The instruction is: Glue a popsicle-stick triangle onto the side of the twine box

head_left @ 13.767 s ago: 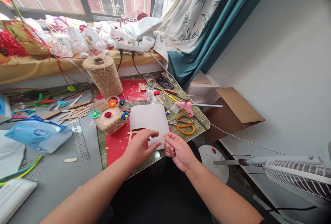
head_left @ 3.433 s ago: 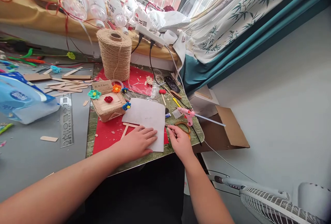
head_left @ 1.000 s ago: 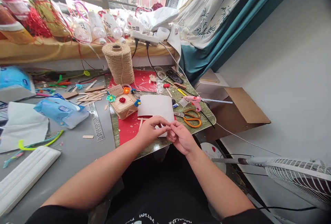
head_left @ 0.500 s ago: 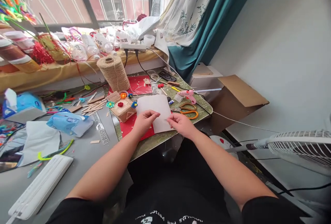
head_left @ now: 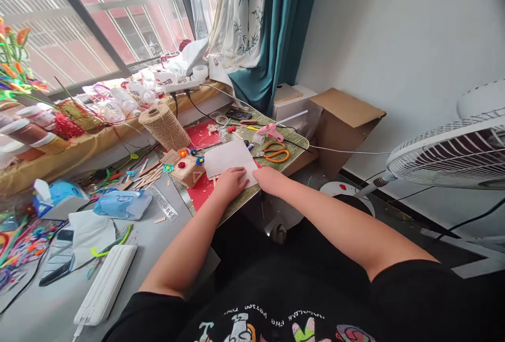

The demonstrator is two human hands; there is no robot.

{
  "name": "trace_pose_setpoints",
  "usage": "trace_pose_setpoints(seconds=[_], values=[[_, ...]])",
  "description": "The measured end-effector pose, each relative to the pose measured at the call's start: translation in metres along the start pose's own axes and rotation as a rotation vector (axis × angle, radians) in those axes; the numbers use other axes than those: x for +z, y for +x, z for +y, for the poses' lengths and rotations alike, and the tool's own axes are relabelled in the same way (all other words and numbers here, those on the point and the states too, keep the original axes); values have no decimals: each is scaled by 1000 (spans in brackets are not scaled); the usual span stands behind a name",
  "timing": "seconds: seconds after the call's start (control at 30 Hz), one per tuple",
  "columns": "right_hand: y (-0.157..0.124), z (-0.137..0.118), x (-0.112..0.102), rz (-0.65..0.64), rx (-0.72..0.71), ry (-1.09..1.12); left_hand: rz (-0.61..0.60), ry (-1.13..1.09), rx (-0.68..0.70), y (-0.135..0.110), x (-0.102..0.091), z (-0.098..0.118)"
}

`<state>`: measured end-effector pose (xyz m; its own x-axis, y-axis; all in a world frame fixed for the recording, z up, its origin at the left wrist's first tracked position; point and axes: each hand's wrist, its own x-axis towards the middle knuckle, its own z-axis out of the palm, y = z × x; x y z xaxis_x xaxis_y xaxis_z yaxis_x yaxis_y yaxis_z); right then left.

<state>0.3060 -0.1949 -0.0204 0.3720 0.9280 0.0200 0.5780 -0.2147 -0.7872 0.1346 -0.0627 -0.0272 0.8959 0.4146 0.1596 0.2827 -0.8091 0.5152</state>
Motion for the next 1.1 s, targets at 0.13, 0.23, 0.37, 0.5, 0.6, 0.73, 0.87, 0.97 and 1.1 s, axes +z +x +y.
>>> trace_pose_setpoints(seconds=[0.13, 0.23, 0.37, 0.5, 0.6, 0.73, 0.87, 0.97, 1.1], values=[[-37, -3, -20, 61, 40, 276, 27, -156, -40, 0, -10, 4], [-48, -13, -18, 75, 67, 566, 82, -312, -73, -1, -19, 10], [-44, -28, 0, -4, 88, 930, 172, -570, -149, -7, -23, 21], [-27, -38, 10, -139, 104, 1154, 161, -814, -169, -10, -23, 27], [-12, -41, 12, -266, 122, 1242, 175, -917, -210, -7, -26, 24], [8, -39, 15, -445, 151, 1288, 208, -985, -286, 0, -31, 14], [30, -32, 9, -580, 169, 1277, 249, -986, -371, 4, -39, 1], [52, -23, -3, -580, 153, 1196, 349, -920, -439, 0, -53, -11], [75, -1, -16, -331, 183, 1055, 326, -382, -323, -4, -59, -21]])
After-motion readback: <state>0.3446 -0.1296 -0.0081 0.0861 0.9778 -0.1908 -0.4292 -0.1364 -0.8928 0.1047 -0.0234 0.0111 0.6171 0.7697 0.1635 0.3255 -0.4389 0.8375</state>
